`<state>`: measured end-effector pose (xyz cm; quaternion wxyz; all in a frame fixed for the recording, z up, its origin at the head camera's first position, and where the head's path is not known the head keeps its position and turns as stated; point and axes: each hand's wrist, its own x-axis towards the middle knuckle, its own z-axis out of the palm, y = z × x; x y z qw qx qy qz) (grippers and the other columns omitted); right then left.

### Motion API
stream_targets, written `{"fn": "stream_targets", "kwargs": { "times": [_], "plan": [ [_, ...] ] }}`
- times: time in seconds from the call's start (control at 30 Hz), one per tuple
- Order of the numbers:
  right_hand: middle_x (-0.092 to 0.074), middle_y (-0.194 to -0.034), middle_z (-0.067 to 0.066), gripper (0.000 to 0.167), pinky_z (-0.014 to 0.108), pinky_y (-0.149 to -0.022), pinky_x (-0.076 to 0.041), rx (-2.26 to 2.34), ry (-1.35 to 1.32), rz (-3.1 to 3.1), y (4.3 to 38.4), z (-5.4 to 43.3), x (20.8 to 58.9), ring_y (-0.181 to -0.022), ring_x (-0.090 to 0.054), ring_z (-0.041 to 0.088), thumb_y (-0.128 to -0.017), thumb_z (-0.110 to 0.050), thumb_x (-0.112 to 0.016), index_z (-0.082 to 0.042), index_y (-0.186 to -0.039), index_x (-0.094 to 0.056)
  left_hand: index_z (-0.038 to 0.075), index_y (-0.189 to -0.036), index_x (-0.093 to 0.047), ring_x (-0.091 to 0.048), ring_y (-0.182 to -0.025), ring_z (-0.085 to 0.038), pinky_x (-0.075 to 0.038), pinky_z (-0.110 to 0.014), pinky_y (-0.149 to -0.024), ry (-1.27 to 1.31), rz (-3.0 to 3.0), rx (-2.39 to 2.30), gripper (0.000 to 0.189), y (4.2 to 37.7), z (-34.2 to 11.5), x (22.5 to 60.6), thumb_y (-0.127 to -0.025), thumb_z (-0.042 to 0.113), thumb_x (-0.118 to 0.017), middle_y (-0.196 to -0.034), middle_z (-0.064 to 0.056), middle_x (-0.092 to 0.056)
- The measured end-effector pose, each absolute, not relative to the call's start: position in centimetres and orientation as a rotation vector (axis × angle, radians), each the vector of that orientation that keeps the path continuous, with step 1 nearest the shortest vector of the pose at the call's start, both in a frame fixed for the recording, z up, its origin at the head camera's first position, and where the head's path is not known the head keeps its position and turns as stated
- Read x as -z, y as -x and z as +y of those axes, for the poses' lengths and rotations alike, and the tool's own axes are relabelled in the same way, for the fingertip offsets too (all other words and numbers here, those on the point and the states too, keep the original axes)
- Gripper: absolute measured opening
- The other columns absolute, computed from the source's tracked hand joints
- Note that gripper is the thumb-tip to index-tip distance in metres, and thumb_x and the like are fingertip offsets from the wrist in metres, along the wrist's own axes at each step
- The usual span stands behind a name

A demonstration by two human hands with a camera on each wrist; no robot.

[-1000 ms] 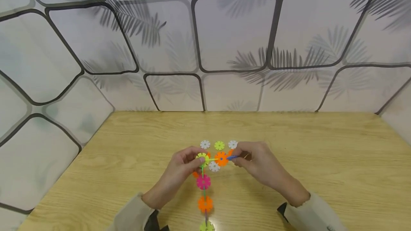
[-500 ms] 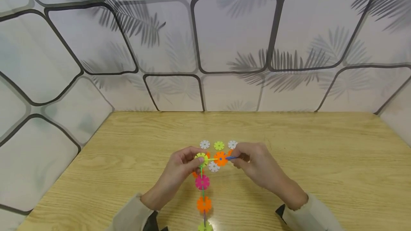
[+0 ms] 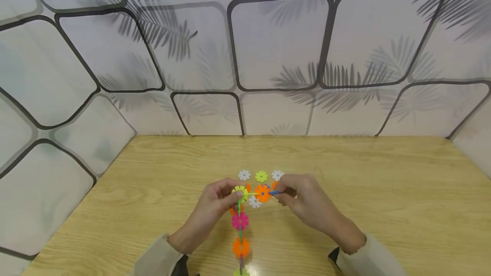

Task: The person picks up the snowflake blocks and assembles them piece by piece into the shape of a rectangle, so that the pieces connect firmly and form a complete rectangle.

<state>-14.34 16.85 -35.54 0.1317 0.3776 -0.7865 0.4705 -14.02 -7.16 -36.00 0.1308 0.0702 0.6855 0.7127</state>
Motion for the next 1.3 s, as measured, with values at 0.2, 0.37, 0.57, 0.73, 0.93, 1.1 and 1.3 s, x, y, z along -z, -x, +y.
{"fn": "stream_targets", "kwargs": {
  "times": [0.2,0.37,0.57,0.73,0.93,1.1,1.3],
  "plan": [
    [-0.068,-0.075,0.0,0.033,0.027,-0.051,-0.056,-1.362,-1.126,-2.241,14.26,16.85,35.69,-0.063,-0.065,0.01,-0.076,0.025,-0.072,-0.007,-0.083,-0.068,-0.013,-0.116,-0.064,-0.056,-0.068,-0.01,-0.052,-0.021,-0.068,-0.225,1.977,-2.076,0.022,13.95,-7.15,36.07,-0.097,-0.001,-0.064,-0.08,0.0,-0.059],
    [-0.067,-0.075,-0.004,0.033,0.027,-0.051,-0.055,-1.348,-1.123,-2.244,14.14,16.83,35.66,-0.063,-0.064,0.009,-0.077,0.024,-0.072,-0.007,-0.084,-0.069,-0.013,-0.117,-0.063,-0.056,-0.07,-0.01,-0.052,-0.022,-0.069,-0.224,1.954,-2.083,0.024,13.9,-7.22,36.21,-0.097,0.0,-0.064,-0.082,-0.001,-0.059],
    [-0.071,-0.079,0.0,0.029,0.027,-0.055,-0.057,-1.368,-1.051,-2.264,14.13,16.83,35.42,-0.065,-0.065,0.008,-0.079,0.021,-0.073,-0.007,-0.084,-0.07,-0.01,-0.123,-0.063,-0.056,-0.073,-0.011,-0.054,-0.023,-0.072,-0.211,1.921,-2.091,0.027,14.05,-7.18,36.46,-0.099,0.004,-0.063,-0.083,-0.001,-0.057],
    [-0.073,-0.082,0.006,0.026,0.029,-0.054,-0.057,-1.392,-0.983,-2.291,14.28,16.91,35.51,-0.065,-0.066,0.01,-0.08,0.02,-0.073,-0.006,-0.085,-0.071,-0.007,-0.131,-0.061,-0.059,-0.078,-0.012,-0.054,-0.024,-0.076,-0.255,1.896,-2.086,0.037,14.06,-7.31,36.59,-0.097,0.004,-0.067,-0.091,-0.002,-0.061],
    [-0.07,-0.078,-0.002,0.025,0.028,-0.053,-0.056,-1.379,-0.868,-2.326,14.12,17.41,35.5,-0.062,-0.064,0.011,-0.081,0.017,-0.074,-0.007,-0.085,-0.072,-0.005,-0.145,-0.047,-0.056,-0.089,-0.015,-0.05,-0.02,-0.08,-0.409,1.854,-2.036,0.068,14.16,-7.42,36.39,-0.082,-0.013,-0.072,-0.105,-0.007,-0.059],
    [-0.071,-0.079,0.0,0.024,0.028,-0.053,-0.056,-1.418,-0.858,-2.328,14.18,17.5,35.49,-0.063,-0.065,0.011,-0.082,0.017,-0.073,-0.006,-0.085,-0.072,-0.006,-0.144,-0.048,-0.054,-0.087,-0.016,-0.049,-0.021,-0.08,-0.472,1.939,-1.981,0.073,14.18,-7.35,36.42,-0.076,-0.02,-0.072,-0.1,-0.006,-0.057],
    [-0.071,-0.079,-0.001,0.023,0.028,-0.053,-0.056,-1.433,-0.88,-2.306,14.37,17.44,35.54,-0.063,-0.066,0.012,-0.081,0.018,-0.073,-0.005,-0.085,-0.071,0.0,-0.142,-0.054,-0.06,-0.088,-0.016,-0.051,-0.026,-0.081,-0.547,2.119,-1.88,0.068,14.17,-7.43,36.47,-0.079,-0.01,-0.076,-0.093,-0.006,-0.061]
  ]
}}
